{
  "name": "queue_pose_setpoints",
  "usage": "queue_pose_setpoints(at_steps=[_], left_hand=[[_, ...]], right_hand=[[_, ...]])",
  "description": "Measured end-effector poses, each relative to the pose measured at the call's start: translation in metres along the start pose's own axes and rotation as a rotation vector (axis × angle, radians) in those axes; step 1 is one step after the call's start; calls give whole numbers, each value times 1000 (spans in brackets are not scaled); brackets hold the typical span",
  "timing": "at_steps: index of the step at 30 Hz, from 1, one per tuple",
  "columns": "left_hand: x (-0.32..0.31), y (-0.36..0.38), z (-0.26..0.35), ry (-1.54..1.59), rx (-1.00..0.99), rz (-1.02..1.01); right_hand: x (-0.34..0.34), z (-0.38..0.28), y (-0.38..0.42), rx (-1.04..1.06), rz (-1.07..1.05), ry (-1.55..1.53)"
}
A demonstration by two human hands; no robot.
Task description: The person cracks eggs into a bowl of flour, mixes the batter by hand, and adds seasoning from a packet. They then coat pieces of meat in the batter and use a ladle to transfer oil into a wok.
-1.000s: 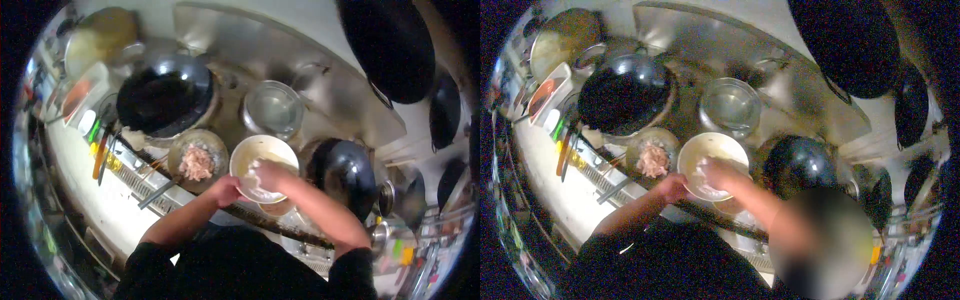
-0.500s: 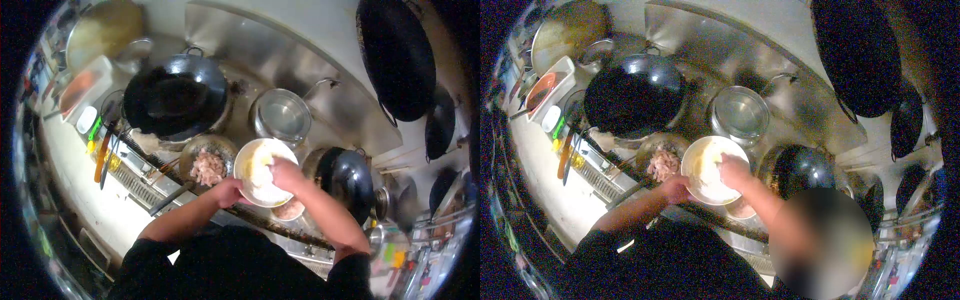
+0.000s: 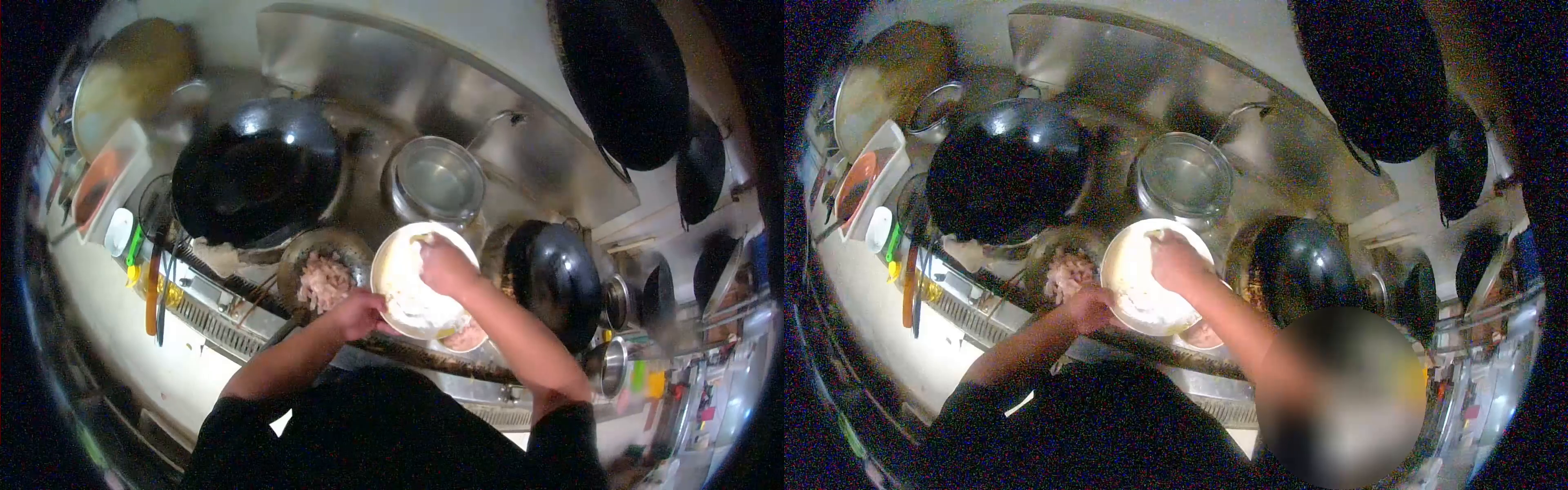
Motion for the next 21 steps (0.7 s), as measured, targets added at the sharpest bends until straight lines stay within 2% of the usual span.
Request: queue_pose_setpoints(at_steps=[1,5,8,9,12,13,14,16,17,18,20,21], left_hand=[[-3,-2,1,-3,9,-3],[6,-11,2,25,-31,10],[15,-10,1,52,-57,-11],[15,-10,0,59,-69,-30],[0,-10,1,10,-5,-36],[-7,-10,2,6,0,-39],[-12,-10,3,-6,23,-17],[-12,-10,2,-21,44,8],[-6,-11,1,-3,18,-8],[-1,-12,0,14,-9,-24],[8,-11,-5,5,-2,-26],[11,-11,-8,-5,6,-28]], right_hand=[[5,-10,-5,4,-100,-39],[-11,-29,-6,114,-46,-132],[-22,-10,6,-8,-286,-60],[-8,-4,14,-103,-211,-85],[11,0,4,-102,-120,-163],[5,-4,-2,-15,80,-101],[1,-12,-8,-88,-95,-178],[-11,-33,-4,28,111,-123],[-16,-38,0,123,104,-122],[-17,-33,4,123,105,-121],[-2,-31,21,91,-268,-173],[-10,-21,20,-43,-256,-208]])
Point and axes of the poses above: each hand's wrist, its own y-axis away from the middle knuckle, its own x-axis out of the back of the hand, z = x × y, the point moved 3 cm from there along -y, towards the middle knuckle, and after that the axes turned 12 degrees about -z, right-handed, at the moved point
